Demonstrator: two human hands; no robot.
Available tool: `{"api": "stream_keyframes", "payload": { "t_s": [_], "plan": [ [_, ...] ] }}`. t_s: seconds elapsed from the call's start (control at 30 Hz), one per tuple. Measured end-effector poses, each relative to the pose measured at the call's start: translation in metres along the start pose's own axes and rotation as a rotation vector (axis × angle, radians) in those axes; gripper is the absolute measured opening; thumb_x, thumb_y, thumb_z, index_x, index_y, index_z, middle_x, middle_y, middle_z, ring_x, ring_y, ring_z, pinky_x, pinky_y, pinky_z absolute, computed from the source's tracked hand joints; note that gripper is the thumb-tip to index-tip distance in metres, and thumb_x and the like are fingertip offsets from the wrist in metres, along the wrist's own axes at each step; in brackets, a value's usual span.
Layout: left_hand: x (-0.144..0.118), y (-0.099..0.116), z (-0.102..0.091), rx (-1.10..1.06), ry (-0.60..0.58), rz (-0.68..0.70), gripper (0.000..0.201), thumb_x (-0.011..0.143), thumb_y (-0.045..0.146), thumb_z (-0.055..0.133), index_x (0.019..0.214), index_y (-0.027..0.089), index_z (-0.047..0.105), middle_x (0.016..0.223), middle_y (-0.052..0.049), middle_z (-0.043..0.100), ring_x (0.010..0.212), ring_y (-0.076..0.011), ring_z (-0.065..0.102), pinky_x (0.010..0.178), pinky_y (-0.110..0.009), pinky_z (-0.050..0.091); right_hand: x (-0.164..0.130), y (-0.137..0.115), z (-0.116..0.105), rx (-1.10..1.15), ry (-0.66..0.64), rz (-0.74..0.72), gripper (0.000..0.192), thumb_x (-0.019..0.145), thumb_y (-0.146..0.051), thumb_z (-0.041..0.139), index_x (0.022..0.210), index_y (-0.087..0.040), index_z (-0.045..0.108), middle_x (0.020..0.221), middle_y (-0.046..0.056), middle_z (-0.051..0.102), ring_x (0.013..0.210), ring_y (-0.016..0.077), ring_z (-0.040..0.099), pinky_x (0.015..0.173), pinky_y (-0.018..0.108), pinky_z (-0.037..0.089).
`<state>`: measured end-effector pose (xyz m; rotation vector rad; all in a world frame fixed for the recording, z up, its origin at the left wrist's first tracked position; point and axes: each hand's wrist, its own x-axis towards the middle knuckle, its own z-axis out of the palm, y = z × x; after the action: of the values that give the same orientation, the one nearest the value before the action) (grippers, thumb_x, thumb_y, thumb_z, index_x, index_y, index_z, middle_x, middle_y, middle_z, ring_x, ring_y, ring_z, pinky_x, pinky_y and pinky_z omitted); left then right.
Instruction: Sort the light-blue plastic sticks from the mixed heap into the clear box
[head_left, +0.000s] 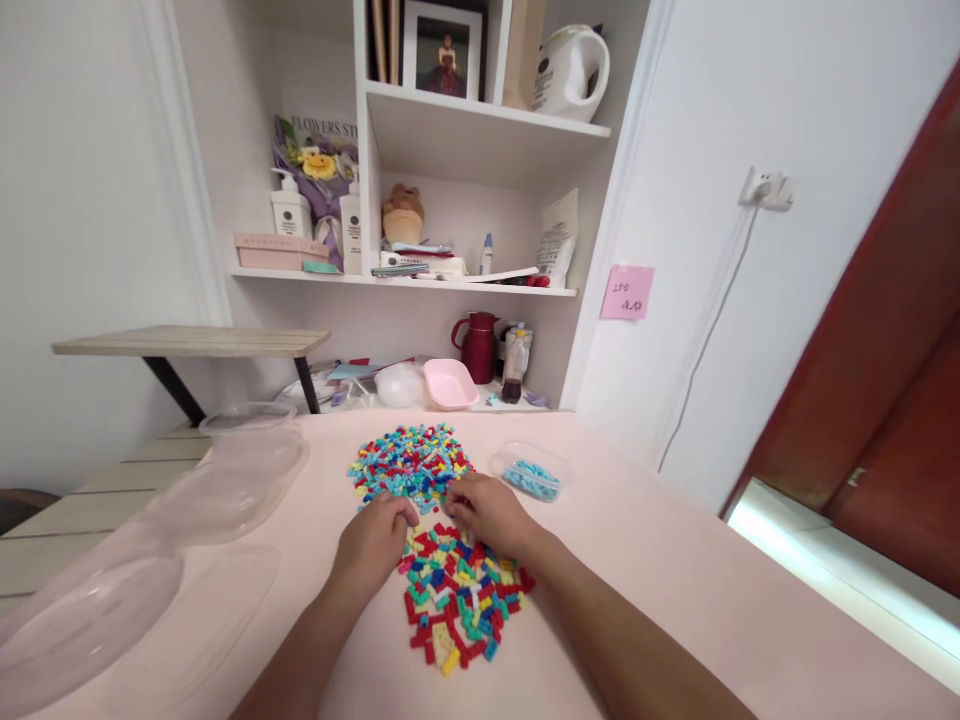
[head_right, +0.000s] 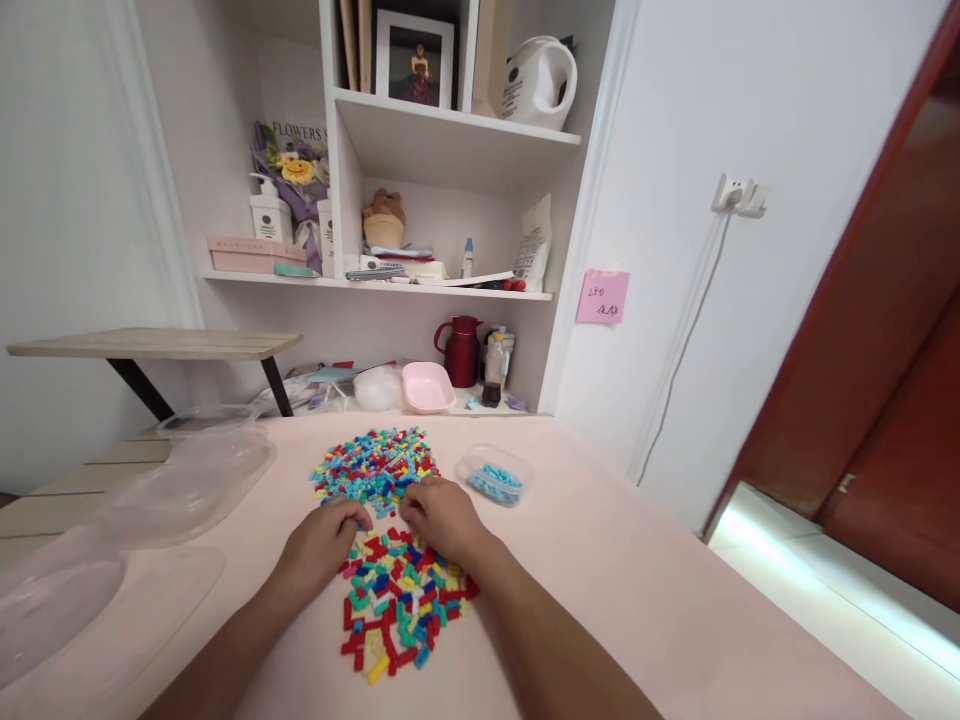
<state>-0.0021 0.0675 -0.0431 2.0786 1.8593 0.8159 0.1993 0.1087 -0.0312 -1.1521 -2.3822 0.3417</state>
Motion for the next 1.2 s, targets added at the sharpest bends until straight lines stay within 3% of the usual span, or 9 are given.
{"api": "stream_keyframes", "payload": {
  "t_s": [0.07,0.2,0.37,0.5,0.63,0.77,0.97,1.2],
  "plan": [
    [0.0,0.001,0.001,-0.008,0.021,0.006,0.034,0.085,0.014,0.036,0.087,0.024,0.068,0.099,-0.002,0.066,0.089,-0.0151,0.062,0.079,-0.026,0.045,-0.001,0.001,0.001,0.013,0.007,0.021,0.018,0.084,-0.014,0.051,0.085,-0.023,0.067,0.084,0.0,0.067,0.08,0.0139,0.058,0.073,0.022,0.039],
    [0.001,0.003,0.002,-0.012,0.065,0.007,0.041,0.091,0.018,0.03,0.121,0.023,0.058,0.12,-0.007,0.059,0.107,-0.018,0.057,0.088,-0.03,0.044,-0.001,0.001,0.006,-0.02,0.068,-0.002,0.03,0.088,-0.016,0.048,0.108,-0.027,0.067,0.102,0.003,0.066,0.091,0.0163,0.059,0.08,0.025,0.041],
    [-0.005,0.003,0.002,0.021,-0.011,0.041,0.038,0.089,0.017,0.037,0.113,0.024,0.065,0.111,-0.007,0.062,0.102,-0.0187,0.06,0.086,-0.03,0.045,0.0,0.0,0.008,-0.086,0.009,-0.022,0.032,0.086,-0.02,0.054,0.114,-0.026,0.066,0.104,0.006,0.063,0.095,0.0184,0.058,0.084,0.027,0.042],
    [-0.018,0.013,-0.003,0.146,-0.076,0.148,0.039,0.09,0.017,0.033,0.11,0.024,0.066,0.107,-0.008,0.063,0.102,-0.0218,0.057,0.088,-0.034,0.043,-0.002,-0.001,0.002,-0.066,-0.006,-0.015,0.023,0.085,-0.02,0.056,0.103,-0.024,0.069,0.098,0.005,0.064,0.09,0.0172,0.058,0.08,0.026,0.042],
    [-0.03,0.028,-0.006,0.194,-0.117,0.149,0.042,0.09,0.018,0.033,0.123,0.023,0.059,0.114,-0.008,0.063,0.107,-0.023,0.056,0.09,-0.035,0.042,-0.002,-0.002,-0.002,-0.004,-0.024,-0.066,0.017,0.088,-0.022,0.052,0.083,-0.022,0.069,0.087,0.002,0.064,0.085,0.0154,0.057,0.078,0.024,0.041],
    [-0.03,0.03,-0.002,0.135,-0.08,0.134,0.047,0.088,0.016,0.035,0.132,0.023,0.051,0.12,-0.008,0.059,0.111,-0.0221,0.054,0.094,-0.034,0.041,-0.001,0.001,0.003,0.024,0.044,-0.024,0.018,0.089,-0.02,0.051,0.091,-0.023,0.068,0.094,0.003,0.064,0.087,0.0152,0.058,0.078,0.024,0.042],
    [-0.018,0.012,-0.002,-0.047,0.1,-0.03,0.039,0.088,0.012,0.034,0.113,0.022,0.062,0.116,-0.007,0.061,0.105,-0.0178,0.059,0.089,-0.029,0.044,0.001,0.006,0.011,0.012,0.081,0.018,0.027,0.088,-0.017,0.05,0.107,-0.028,0.067,0.105,0.003,0.065,0.093,0.0168,0.06,0.081,0.026,0.043],
    [-0.006,0.001,0.0,-0.14,0.142,-0.092,0.03,0.085,0.012,0.042,0.085,0.023,0.07,0.099,-0.002,0.07,0.094,-0.0148,0.064,0.082,-0.025,0.046,0.007,0.001,0.016,-0.122,0.089,0.077,0.025,0.089,-0.02,0.05,0.102,-0.029,0.07,0.102,0.003,0.068,0.092,0.0174,0.061,0.077,0.024,0.042]
  ]
}}
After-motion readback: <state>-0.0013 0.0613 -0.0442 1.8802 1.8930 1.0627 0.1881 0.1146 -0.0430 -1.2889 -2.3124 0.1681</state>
